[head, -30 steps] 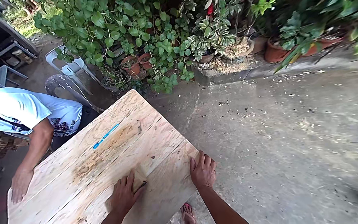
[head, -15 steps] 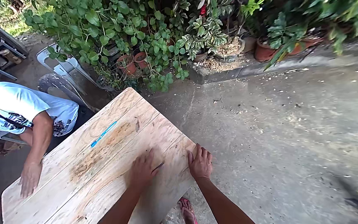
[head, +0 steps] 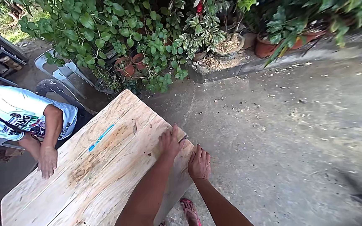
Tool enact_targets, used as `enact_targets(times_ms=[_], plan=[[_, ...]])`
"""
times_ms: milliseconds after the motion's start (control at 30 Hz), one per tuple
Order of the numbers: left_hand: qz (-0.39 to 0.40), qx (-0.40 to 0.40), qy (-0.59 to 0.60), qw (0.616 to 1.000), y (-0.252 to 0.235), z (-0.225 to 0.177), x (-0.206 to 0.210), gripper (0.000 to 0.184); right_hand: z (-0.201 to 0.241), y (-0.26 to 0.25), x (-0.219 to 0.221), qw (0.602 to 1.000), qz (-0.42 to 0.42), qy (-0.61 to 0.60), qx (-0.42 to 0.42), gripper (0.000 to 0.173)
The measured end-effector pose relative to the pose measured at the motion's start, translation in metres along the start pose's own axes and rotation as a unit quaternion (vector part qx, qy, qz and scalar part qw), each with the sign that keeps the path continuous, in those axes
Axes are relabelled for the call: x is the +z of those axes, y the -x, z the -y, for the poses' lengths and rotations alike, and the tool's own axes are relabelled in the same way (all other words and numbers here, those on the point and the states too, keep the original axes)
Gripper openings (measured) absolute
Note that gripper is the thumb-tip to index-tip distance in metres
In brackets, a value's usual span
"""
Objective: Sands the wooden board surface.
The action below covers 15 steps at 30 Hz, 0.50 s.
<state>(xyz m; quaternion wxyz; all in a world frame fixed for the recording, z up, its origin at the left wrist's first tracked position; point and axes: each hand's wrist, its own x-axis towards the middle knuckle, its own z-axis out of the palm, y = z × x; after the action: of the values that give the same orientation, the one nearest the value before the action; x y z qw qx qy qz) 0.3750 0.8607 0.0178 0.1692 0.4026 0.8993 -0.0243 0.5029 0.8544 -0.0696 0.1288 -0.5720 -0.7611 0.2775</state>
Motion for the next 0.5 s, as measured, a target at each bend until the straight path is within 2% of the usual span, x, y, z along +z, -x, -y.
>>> enact_targets(times_ms=[67,133,267,400,433,500], plan=[[0.024,-0.005,-0.024,0.999,-0.012,-0.007,-0.001,0.088,-0.001,0.001,-0.003,1.000,0.017,-0.003,0.008,0.046],[0.006,0.018,-0.034,0.999,0.007,0.014,0.009,0.088,-0.001,0.002,-0.005,1.000,0.025,-0.011,0.008,0.046],[-0.137,0.079,-0.032,0.987,0.107,0.110,0.055,0.084,-0.004,0.003,-0.004,1.000,0.019,-0.021,-0.001,0.045],[-0.229,0.069,-0.064,0.969,0.211,0.207,0.093,0.087,-0.005,0.003,0.002,0.999,-0.001,-0.033,-0.013,0.042],[-0.235,0.069,-0.067,0.967,0.219,0.215,0.097,0.088,-0.006,0.004,0.002,0.999,-0.007,-0.035,-0.017,0.042],[-0.244,0.072,-0.054,0.965,0.207,0.198,0.095,0.086,-0.007,0.003,0.002,0.999,-0.019,-0.039,-0.025,0.042]])
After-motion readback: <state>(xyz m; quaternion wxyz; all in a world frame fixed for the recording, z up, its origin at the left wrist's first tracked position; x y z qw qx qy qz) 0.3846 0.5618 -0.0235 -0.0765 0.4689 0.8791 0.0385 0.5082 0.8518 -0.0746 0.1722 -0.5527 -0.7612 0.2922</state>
